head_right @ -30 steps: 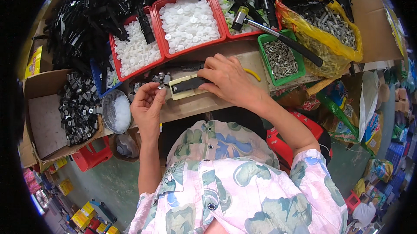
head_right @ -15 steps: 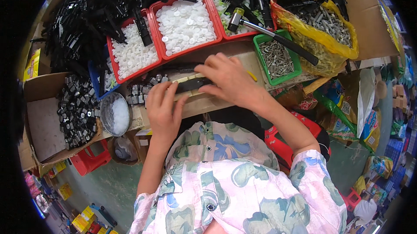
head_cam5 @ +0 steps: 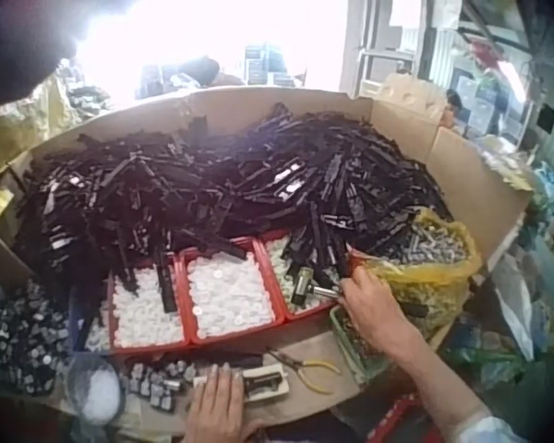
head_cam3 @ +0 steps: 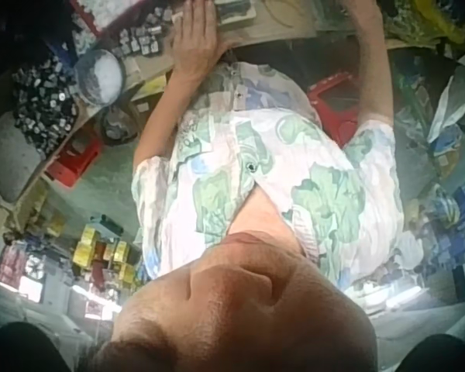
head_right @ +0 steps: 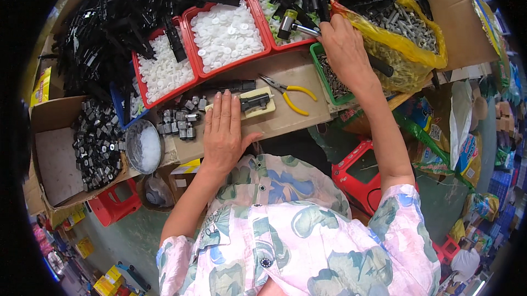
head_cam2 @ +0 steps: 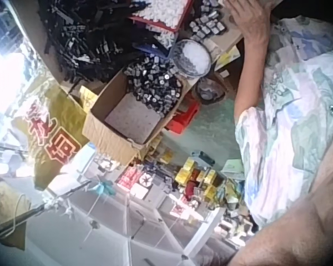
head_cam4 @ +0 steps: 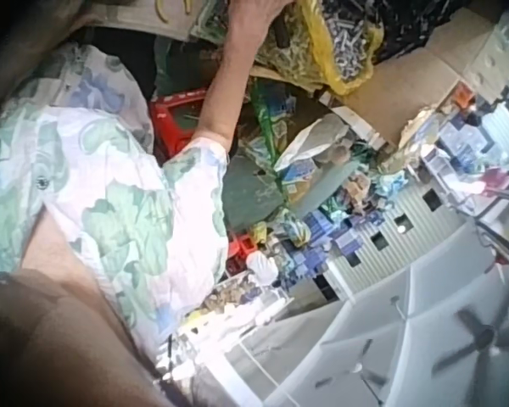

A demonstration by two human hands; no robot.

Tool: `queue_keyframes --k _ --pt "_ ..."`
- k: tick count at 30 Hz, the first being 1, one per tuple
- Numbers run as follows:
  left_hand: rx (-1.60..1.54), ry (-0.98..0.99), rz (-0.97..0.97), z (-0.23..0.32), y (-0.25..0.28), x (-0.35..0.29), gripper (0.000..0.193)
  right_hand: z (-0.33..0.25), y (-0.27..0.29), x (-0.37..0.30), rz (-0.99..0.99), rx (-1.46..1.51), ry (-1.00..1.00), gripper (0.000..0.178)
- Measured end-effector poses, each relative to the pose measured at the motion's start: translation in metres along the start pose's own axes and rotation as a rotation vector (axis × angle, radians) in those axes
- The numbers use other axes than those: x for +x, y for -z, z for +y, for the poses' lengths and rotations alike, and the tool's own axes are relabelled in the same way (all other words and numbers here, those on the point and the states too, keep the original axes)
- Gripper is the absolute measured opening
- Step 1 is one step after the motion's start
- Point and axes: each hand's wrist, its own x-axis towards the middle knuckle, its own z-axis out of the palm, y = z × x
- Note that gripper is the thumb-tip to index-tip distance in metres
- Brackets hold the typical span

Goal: The person assembles mechanical components at a workstation by picking parts from trays, placing them into a fixture, and fitting them together using pliers, a small hammer, and their hands.

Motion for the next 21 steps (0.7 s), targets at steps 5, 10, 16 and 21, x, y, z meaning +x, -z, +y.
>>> queue_keyframes --k 5,10,16,21 --pt "0.036 -0.026 0.036 -0.003 -0.004 0.0 0.094 0.008 0.014 -0.004 -0.08 -0.025 -0.083 0.024" --pt "0.071 -0.06 0.071 -0.007 -0.007 -0.001 0.093 0.021 0.018 -0.009 -0.11 -0.11 0.044 0.022" --pt "0.105 -0.093 0.087 -0.01 -0.006 0.0 0.094 -0.006 0.05 -0.011 -0.093 0.174 0.042 0.02" --pt "0.096 -0.107 0.111 -0.01 -0.006 0.003 0.094 -0.053 0.048 -0.059 -0.305 0.465 0.045 0.021"
